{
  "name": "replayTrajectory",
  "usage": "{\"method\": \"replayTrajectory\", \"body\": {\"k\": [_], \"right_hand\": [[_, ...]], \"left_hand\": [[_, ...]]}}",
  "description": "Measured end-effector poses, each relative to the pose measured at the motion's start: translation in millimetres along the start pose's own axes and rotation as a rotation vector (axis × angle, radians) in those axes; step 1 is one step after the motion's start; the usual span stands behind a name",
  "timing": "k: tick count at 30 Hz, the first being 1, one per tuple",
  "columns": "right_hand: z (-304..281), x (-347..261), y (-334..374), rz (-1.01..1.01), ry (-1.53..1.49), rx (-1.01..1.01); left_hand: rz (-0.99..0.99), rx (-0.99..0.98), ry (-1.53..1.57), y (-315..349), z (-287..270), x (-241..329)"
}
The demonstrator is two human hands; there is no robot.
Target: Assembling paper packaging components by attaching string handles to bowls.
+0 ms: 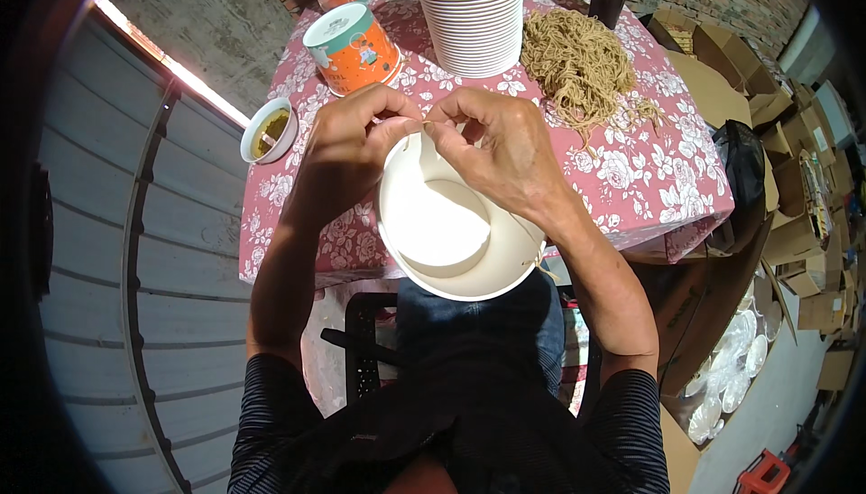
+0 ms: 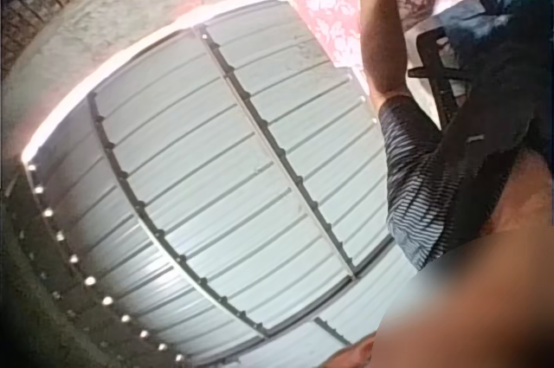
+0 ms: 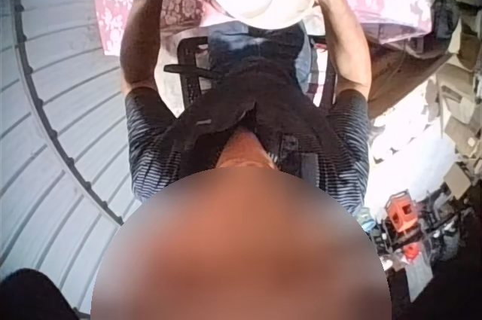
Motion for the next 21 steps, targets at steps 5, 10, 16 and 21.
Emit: {"method": "replayTrajectory", "body": {"k": [5, 10, 16, 21], "right_hand": [[2, -2, 2, 0.083, -0.024, -0.041], [4, 2, 0, 0.083, -0.043, -0.039], [6, 7, 0, 0.137, -0.091, -0.051], [6, 10, -1, 0.174, -0.255, -0.070]], "left_hand": [[-0.405, -0.090, 0.435, 7, 7, -26], [-0.444, -0.068, 0.776, 9, 12, -30], [-0.381, 0.051, 0.884, 6, 12, -32], [-0.342, 0.027, 0.782, 1, 11, -30]]}}
Point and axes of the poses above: each hand's wrist, its own y-axis away from the middle knuckle, its own z-axis out of the palm, x = y × z, the point moved 4 cm from there along -y, towards the middle knuckle, and after that the axes turned 12 degrees about z, right-handed, at the moved point
